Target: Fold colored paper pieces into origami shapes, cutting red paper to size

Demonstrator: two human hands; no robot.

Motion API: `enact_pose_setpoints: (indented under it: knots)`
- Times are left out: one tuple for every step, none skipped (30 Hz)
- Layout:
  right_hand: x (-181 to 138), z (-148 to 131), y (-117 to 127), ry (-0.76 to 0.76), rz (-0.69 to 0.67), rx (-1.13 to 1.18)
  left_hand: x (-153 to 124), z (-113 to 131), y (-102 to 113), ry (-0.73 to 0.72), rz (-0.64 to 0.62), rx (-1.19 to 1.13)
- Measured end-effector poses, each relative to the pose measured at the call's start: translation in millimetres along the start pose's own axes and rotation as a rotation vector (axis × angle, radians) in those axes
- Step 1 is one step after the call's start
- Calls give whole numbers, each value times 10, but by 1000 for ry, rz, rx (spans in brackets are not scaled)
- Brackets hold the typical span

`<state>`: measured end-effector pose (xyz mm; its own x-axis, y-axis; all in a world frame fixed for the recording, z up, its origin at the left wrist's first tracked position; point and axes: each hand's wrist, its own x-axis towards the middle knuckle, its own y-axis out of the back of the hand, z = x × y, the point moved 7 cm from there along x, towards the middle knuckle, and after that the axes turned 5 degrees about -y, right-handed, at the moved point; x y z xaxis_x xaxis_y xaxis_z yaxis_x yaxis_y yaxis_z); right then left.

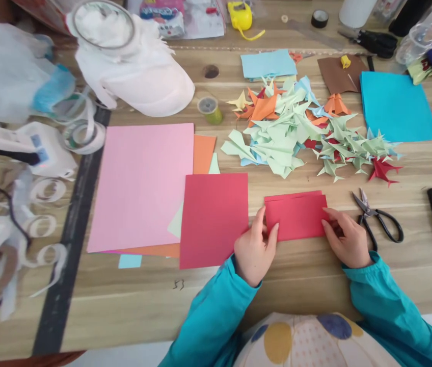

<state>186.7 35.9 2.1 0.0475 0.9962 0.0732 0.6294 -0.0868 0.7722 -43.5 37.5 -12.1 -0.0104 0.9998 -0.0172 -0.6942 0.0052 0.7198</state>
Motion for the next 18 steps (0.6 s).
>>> enact_pose_setpoints:
  knots:
    - [11,-8,3,5,7,-12,-4,8,0,-13,1,22]
    - [22,-16,5,7,10,-18,-10,15,3,-24,6,37]
    - [33,-23,10,7,16,-21,-17,23,8,-35,12,45]
    - [43,-31,15,8,20,-23,-26,31,14,-47,23,47]
    - [51,-41,17,11,18,-27,-37,39,19,-58,34,48]
    - [56,-55,20,18,17,-28,-49,49,21,-72,46,55]
    - [58,-69,26,28,21,-27,-59,63,21,-90,56,71]
    - [59,-84,34,40,28,-25,-68,79,18,-110,64,96]
    - [57,-97,41,53,36,-23,-74,95,14,-129,71,125]
    - [55,-109,45,66,42,-21,-76,112,12,-148,76,153]
    - [53,-117,48,76,49,-20,-73,131,15,-166,81,175]
    - [52,-120,47,82,52,-19,-68,151,29,-183,91,185]
    - [52,-122,45,86,54,-18,-62,177,55,-201,108,193]
    - [52,-123,40,89,52,-17,-57,213,92,-227,135,211]
    - [54,-124,35,92,51,-15,-58,266,137,-270,171,240]
    - [57,-126,31,93,48,-13,-68,333,182,-328,211,281]
    - [60,-127,28,92,45,-12,-89,413,217,-404,252,330]
    - [64,-129,25,91,42,-12,-119,496,233,-489,283,365]
